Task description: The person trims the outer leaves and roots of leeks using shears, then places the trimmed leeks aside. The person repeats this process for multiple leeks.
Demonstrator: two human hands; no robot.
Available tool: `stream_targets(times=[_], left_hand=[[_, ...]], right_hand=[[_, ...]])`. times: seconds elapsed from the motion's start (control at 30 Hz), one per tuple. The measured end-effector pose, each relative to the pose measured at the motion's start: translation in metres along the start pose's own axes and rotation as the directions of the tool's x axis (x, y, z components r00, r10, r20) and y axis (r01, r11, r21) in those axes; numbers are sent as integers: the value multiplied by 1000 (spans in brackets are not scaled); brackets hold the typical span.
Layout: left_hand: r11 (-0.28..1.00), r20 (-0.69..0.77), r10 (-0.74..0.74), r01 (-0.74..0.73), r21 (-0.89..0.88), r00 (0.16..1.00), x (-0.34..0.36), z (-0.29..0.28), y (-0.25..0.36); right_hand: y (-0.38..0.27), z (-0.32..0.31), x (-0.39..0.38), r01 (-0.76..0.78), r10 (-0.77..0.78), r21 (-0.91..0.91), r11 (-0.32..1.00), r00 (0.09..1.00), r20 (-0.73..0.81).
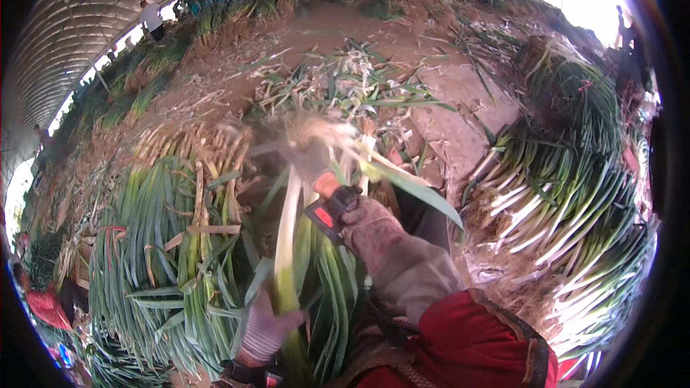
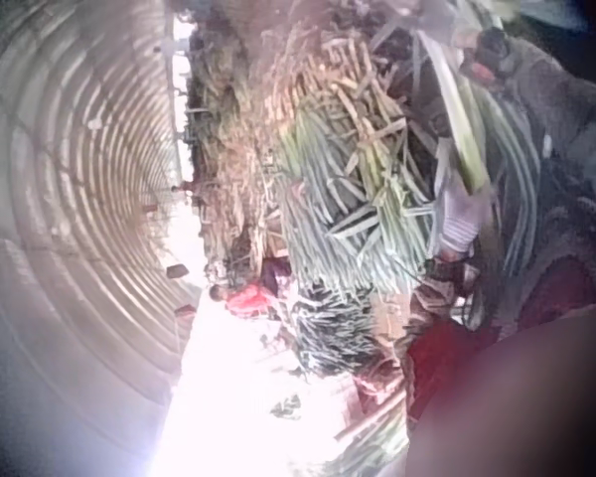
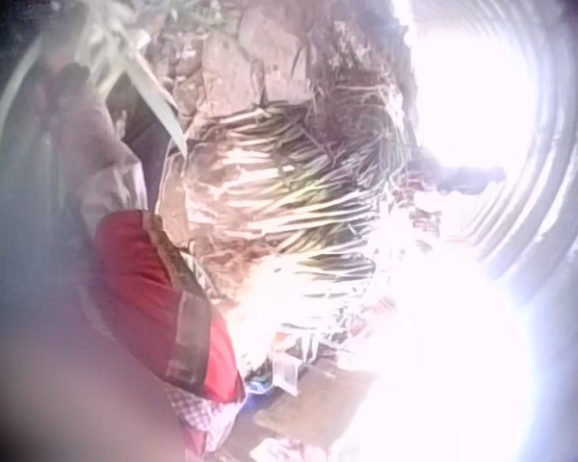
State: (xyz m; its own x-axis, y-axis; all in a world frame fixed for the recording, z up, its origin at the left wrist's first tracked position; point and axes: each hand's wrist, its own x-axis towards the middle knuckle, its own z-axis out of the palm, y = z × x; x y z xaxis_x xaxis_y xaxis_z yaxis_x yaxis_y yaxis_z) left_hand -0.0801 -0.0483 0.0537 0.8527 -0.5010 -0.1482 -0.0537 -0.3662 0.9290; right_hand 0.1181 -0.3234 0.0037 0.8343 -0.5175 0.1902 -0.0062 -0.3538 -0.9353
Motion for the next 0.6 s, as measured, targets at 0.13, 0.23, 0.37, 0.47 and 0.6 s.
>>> stream_targets(times=[0.13, 0.23, 0.37, 0.47, 0.6], left_hand=[[988, 75, -144, 147, -40, 987, -27, 1, 0], [962, 61, -220, 227, -153, 974, -40, -1, 0], [979, 23, -203, 204, -11, 979, -46, -5, 2], [899, 52, -353, 355, -257, 934, -50, -8, -7], [855, 79, -399, 402, -327, 914, -64, -12, -24]], right_hand=[[22, -11, 18, 262, -319, -344, 901, 940, -119], [30, -15, 42, 303, -246, -693, 654, 952, 185], [31, -11, 70, 272, -177, -708, 652, 962, 206], [36, 1, 80, 380, -222, -718, 583, 925, 310], [47, 10, 116, 437, -202, -819, 373, 899, 388]])
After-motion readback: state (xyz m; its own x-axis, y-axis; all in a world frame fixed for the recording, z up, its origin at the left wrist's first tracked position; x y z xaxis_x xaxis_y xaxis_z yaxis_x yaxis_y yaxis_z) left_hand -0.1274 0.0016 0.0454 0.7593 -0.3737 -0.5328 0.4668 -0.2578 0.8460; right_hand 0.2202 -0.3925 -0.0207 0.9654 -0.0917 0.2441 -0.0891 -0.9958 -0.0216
